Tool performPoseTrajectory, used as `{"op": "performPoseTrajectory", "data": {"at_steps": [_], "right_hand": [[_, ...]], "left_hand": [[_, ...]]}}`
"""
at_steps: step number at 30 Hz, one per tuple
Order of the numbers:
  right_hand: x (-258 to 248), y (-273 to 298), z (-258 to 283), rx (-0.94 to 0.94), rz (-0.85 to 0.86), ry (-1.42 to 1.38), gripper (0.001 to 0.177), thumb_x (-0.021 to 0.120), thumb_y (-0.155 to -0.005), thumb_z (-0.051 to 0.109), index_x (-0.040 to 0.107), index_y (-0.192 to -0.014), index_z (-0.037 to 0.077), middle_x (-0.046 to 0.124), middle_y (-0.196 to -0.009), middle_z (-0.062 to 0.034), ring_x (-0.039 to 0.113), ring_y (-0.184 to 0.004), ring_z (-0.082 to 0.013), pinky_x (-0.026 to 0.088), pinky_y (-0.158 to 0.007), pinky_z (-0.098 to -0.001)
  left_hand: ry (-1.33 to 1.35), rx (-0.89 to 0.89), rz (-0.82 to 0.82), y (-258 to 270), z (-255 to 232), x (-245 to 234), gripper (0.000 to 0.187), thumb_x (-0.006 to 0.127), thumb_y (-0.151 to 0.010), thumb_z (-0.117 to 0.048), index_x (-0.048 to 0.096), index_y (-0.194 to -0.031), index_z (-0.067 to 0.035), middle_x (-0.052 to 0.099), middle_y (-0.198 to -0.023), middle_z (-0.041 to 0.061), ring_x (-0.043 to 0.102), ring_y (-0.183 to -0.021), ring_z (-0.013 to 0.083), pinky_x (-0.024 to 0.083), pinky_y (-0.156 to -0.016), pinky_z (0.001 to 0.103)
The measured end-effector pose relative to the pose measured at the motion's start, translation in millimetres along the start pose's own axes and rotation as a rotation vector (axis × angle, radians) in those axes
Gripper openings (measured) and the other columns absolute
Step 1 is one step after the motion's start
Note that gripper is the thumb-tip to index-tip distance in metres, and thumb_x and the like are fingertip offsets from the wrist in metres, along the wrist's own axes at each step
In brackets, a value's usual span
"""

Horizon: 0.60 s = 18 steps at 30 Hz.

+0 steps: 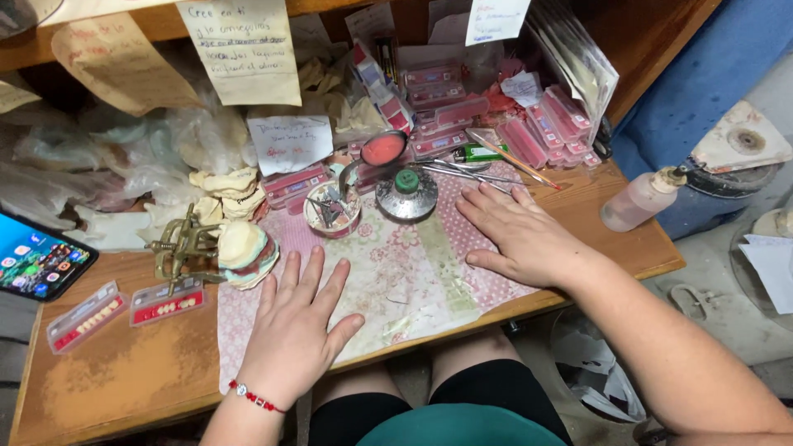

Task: Cleaning a rubber mixing bowl by removing dried plaster residue over a waste bin and preparing materials.

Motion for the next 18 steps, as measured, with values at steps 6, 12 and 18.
{"op": "performPoseTrajectory", "data": {"at_steps": [6, 12, 18], "right_hand": [[2.0, -0.8, -13.2, 0.001, -0.024, 0.057, 0.093, 0.047, -0.097, 0.067, 0.021, -0.165, 0.01, 0.023, -0.17, -0.0189, 0.014, -0.158, -0.0357, 0.002, -0.122, -0.0623], [-18.1, 5.3, 6.8, 0.033, -0.182, 0.154, 0.093, 0.05, -0.095, 0.058, 0.024, -0.162, -0.001, 0.024, -0.169, -0.0269, 0.019, -0.157, -0.0441, 0.012, -0.117, -0.0725], [5.4, 15.2, 162.1, -0.298, -0.123, -0.15, 0.095, 0.058, -0.084, 0.064, 0.04, -0.155, 0.003, 0.04, -0.161, -0.0255, 0.034, -0.151, -0.0433, 0.025, -0.121, -0.0584]], "left_hand": [[0.019, 0.026, -0.029, 3.7, -2.0, -0.7, 0.077, 0.054, -0.096, -0.064, 0.043, -0.158, -0.02, 0.032, -0.167, 0.018, 0.024, -0.153, 0.048, 0.023, -0.118, 0.063], [0.056, 0.182, -0.404, 42.9, -32.5, -54.8, 0.047, 0.071, -0.097, -0.037, 0.067, -0.129, -0.003, 0.068, -0.136, 0.016, 0.061, -0.133, 0.0356, 0.053, -0.105, 0.045], [0.089, 0.083, -0.505, 90.9, -31.5, -47.8, 0.041, 0.076, -0.095, -0.033, 0.07, -0.127, -0.008, 0.07, -0.136, 0.012, 0.065, -0.131, 0.035, 0.052, -0.108, 0.047]]}}
Point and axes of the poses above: each hand's wrist, its own y-axis away from the middle knuckle, its own x-axis out of the palm, z = x × y, the point moved 7 cm from there along -y, towards the middle knuckle
